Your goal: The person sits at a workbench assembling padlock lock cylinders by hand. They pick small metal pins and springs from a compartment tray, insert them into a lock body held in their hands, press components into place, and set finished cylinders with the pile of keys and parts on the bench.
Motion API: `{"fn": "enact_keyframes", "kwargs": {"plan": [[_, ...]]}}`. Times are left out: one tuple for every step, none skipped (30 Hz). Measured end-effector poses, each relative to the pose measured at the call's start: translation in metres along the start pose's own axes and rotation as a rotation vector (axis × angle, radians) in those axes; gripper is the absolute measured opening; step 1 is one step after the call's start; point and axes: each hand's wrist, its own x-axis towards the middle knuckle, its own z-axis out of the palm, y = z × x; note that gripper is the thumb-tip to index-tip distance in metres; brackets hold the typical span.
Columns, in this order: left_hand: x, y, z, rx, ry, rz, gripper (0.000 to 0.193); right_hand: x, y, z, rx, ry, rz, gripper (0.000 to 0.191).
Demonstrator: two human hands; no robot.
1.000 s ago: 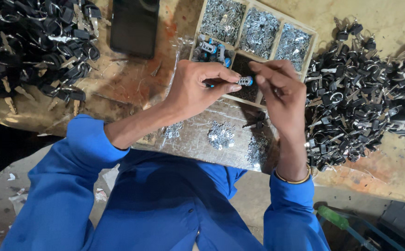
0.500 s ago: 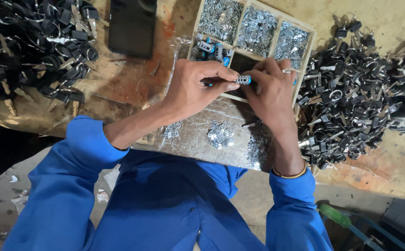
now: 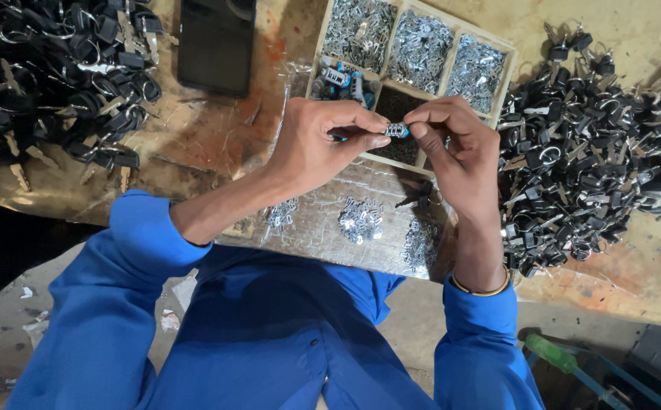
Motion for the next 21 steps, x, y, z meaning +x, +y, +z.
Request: {"fn": "enact_keyframes", "kwargs": {"plan": [[0.0,0.0,0.0,-0.003,0.0,-0.006,0.016,0.0,0.001,0.0,-0.005,0.003,-0.01,0.009],[0.0,0.0,0.0,-0.006,0.001,-0.012,0.015,-0.001,0.001,0.001,-0.01,0.006,-0.02,0.01],[0.0,0.0,0.0,0.001,0.001,-0.007,0.016,-0.001,0.002,0.001,-0.015,0.009,-0.03,0.01],[0.0,0.0,0.0,0.008,0.001,-0.002,0.016,-0.002,0.002,0.002,-0.019,0.016,-0.023,0.01],[0.0,0.0,0.0,0.015,0.0,0.002,0.017,-0.003,0.001,0.002,-0.022,0.022,-0.016,0.01],[0.0,0.0,0.0,0.019,0.0,0.003,0.016,-0.003,0.001,0.003,-0.026,0.029,-0.008,0.01],[0.0,0.0,0.0,0.023,-0.001,0.003,0.016,-0.004,0.0,0.004,-0.047,0.039,-0.017,0.01],[-0.001,-0.001,0.0,0.028,0.0,0.004,0.016,-0.004,-0.001,0.005,-0.068,0.047,-0.026,0.01],[0.0,-0.001,0.0,0.032,-0.005,0.02,0.016,-0.004,-0.002,0.005,-0.09,0.057,-0.035,0.011],[0.0,-0.002,0.0,0.036,-0.009,0.035,0.015,-0.004,-0.004,0.005,-0.111,0.054,-0.062,0.011],[0.0,-0.003,-0.001,0.04,-0.012,0.051,0.015,-0.004,-0.006,0.005,-0.132,0.05,-0.091,0.012],[0.0,-0.003,0.0,0.036,-0.01,0.042,0.015,-0.003,-0.008,0.005,-0.152,0.048,-0.119,0.012],[-0.001,-0.002,0.0,0.031,-0.008,0.033,0.015,-0.003,-0.01,0.005,-0.211,0.04,-0.138,0.013],[-0.002,-0.002,0.0,0.027,-0.006,0.024,0.015,-0.003,-0.013,0.004,-0.271,0.033,-0.157,0.014],[-0.002,-0.002,0.0,0.038,-0.013,0.022,0.015,-0.003,-0.016,0.003,-0.33,0.024,-0.177,0.016],[-0.001,-0.002,0.001,0.05,-0.02,0.019,0.015,-0.003,-0.018,0.004,-0.347,0.022,-0.171,0.016],[-0.001,-0.002,0.001,0.062,-0.027,0.016,0.015,-0.003,-0.02,0.004,-0.364,0.021,-0.164,0.017],[-0.001,-0.002,0.0,0.066,-0.027,0.001,0.014,-0.003,-0.023,0.005,-0.382,0.02,-0.157,0.017],[-0.002,-0.001,0.0,0.069,-0.028,-0.015,0.014,-0.003,-0.024,0.005,-0.385,0.011,-0.136,0.018],[-0.002,-0.001,0.001,0.071,-0.032,-0.03,0.013,-0.003,-0.026,0.005,-0.39,0.004,-0.113,0.019],[-0.002,-0.001,0.001,0.076,-0.035,-0.031,0.013,-0.003,-0.027,0.005,-0.393,-0.003,-0.092,0.019]]}}
